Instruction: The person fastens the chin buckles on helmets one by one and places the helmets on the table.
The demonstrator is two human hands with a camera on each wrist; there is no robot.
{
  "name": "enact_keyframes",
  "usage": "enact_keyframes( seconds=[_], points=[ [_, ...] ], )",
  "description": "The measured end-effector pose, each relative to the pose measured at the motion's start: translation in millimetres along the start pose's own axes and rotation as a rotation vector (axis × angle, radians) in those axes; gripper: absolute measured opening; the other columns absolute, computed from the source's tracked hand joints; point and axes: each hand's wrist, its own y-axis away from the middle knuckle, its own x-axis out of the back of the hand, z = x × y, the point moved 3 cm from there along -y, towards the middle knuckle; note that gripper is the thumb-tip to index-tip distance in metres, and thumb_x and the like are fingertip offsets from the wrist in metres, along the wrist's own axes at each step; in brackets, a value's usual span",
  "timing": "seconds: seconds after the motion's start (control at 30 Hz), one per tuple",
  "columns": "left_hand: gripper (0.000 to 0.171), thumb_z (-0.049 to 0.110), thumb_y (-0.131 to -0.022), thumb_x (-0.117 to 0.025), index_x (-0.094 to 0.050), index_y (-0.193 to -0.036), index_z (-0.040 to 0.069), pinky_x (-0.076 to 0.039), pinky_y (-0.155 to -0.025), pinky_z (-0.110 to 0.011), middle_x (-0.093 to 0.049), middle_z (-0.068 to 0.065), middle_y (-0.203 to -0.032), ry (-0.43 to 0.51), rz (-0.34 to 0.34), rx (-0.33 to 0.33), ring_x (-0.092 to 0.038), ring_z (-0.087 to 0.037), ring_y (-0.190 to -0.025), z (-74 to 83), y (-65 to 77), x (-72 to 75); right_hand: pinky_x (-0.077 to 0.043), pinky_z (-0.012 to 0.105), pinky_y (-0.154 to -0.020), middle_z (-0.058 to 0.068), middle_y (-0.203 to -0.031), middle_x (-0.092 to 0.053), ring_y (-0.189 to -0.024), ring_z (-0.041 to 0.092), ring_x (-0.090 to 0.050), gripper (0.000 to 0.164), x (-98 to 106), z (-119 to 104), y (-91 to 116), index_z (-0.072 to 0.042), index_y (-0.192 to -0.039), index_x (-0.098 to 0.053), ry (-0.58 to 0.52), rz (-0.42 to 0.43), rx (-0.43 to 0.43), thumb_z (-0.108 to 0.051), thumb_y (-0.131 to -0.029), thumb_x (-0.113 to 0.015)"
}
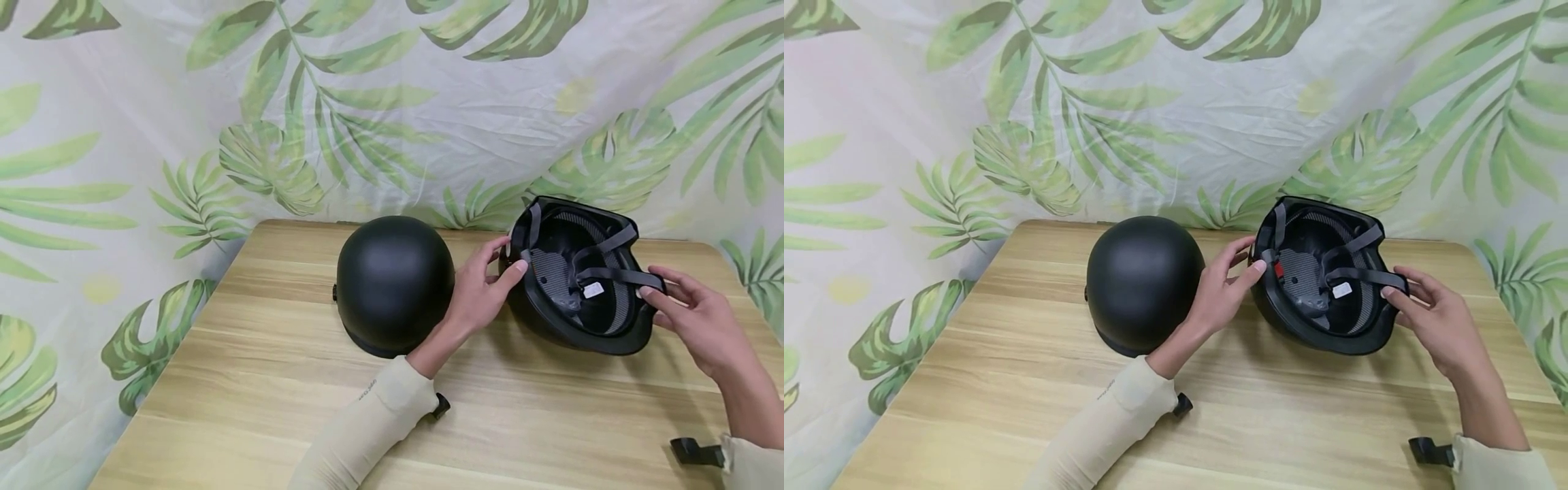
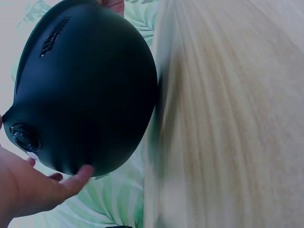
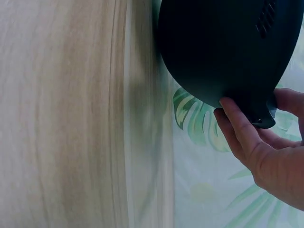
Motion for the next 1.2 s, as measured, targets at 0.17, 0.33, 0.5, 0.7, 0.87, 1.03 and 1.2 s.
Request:
enact_keyframes(
  seconds=[0.17,0.33,0.5,0.7,0.87,1.03,1.2],
  points=[
    [0.061,0.044,-0.108,-0.057,-0.043,-0.162,0.020,-0.041,-0.120,-0.037,-0.046,-0.003,-0.163,-0.028,-0.053,0.012,-0.050,-0.023,-0.145,-2.7,-0.1,-2.4,-0.057,0.015,-0.070,-0.029,-0.110,-0.065,-0.089,-0.005,-0.070,0.037,0.2,1.6,-1.2,-0.027,-0.137,-0.054,0.031,-0.015,-0.010,-0.014,-0.105,-0.068],
    [0.063,0.051,-0.106,-0.058,-0.044,-0.162,0.026,-0.043,-0.117,-0.037,-0.049,-0.002,-0.159,-0.093,-0.030,0.008,-0.050,-0.017,-0.143,2.6,1.3,0.1,-0.060,0.019,-0.070,-0.026,-0.108,-0.069,-0.084,0.001,-0.073,0.037,-2.0,4.3,-2.6,-0.025,-0.137,-0.058,0.015,-0.049,-0.009,-0.011,-0.104,-0.069],
    [0.063,0.049,-0.104,-0.061,-0.047,-0.160,0.024,-0.044,-0.115,-0.041,-0.049,-0.004,-0.158,-0.166,0.003,-0.069,-0.051,-0.019,-0.139,11.0,1.7,5.5,-0.062,0.024,-0.074,-0.026,-0.107,-0.068,-0.084,0.005,-0.075,0.051,-11.3,8.8,-4.1,-0.003,-0.152,-0.049,0.119,-0.098,0.006,-0.012,-0.105,-0.067],
    [0.065,0.048,-0.101,-0.065,-0.049,-0.160,0.026,-0.039,-0.119,-0.047,-0.045,-0.004,-0.160,-0.180,0.000,-0.097,-0.042,-0.024,-0.146,12.0,0.2,9.3,-0.062,0.025,-0.076,-0.026,-0.107,-0.060,-0.085,0.003,-0.075,0.069,-21.4,10.4,-3.3,0.019,-0.157,-0.029,0.305,-0.123,0.010,-0.018,-0.109,-0.063],
    [0.074,0.050,-0.101,-0.066,-0.040,-0.165,0.023,-0.035,-0.123,-0.047,-0.039,-0.005,-0.166,-0.157,-0.040,-0.064,-0.039,-0.021,-0.152,7.9,-2.8,8.7,-0.060,0.020,-0.076,-0.024,-0.113,-0.057,-0.085,0.001,-0.075,0.071,-23.1,9.6,-1.7,0.016,-0.157,-0.033,0.366,-0.095,0.014,-0.024,-0.108,-0.065],
    [0.081,0.054,-0.100,-0.065,-0.031,-0.168,0.025,-0.033,-0.124,-0.052,-0.033,-0.002,-0.171,-0.165,-0.075,-0.010,-0.033,-0.020,-0.156,5.6,-2.9,6.0,-0.046,0.010,-0.070,-0.016,-0.104,-0.074,-0.086,-0.011,-0.067,0.060,-19.3,4.5,1.0,0.003,-0.141,-0.062,0.595,0.073,0.111,-0.033,-0.097,-0.081],
    [0.080,0.053,-0.100,-0.067,-0.033,-0.168,0.026,-0.033,-0.124,-0.054,-0.034,-0.004,-0.170,-0.164,-0.073,-0.004,-0.033,-0.020,-0.156,5.8,-2.3,6.1,-0.042,0.008,-0.074,0.019,-0.111,-0.077,-0.091,-0.024,-0.052,0.043,-22.6,-1.2,4.2,-0.003,-0.126,-0.075,0.732,0.173,0.248,-0.026,-0.091,-0.087]
  ],
)
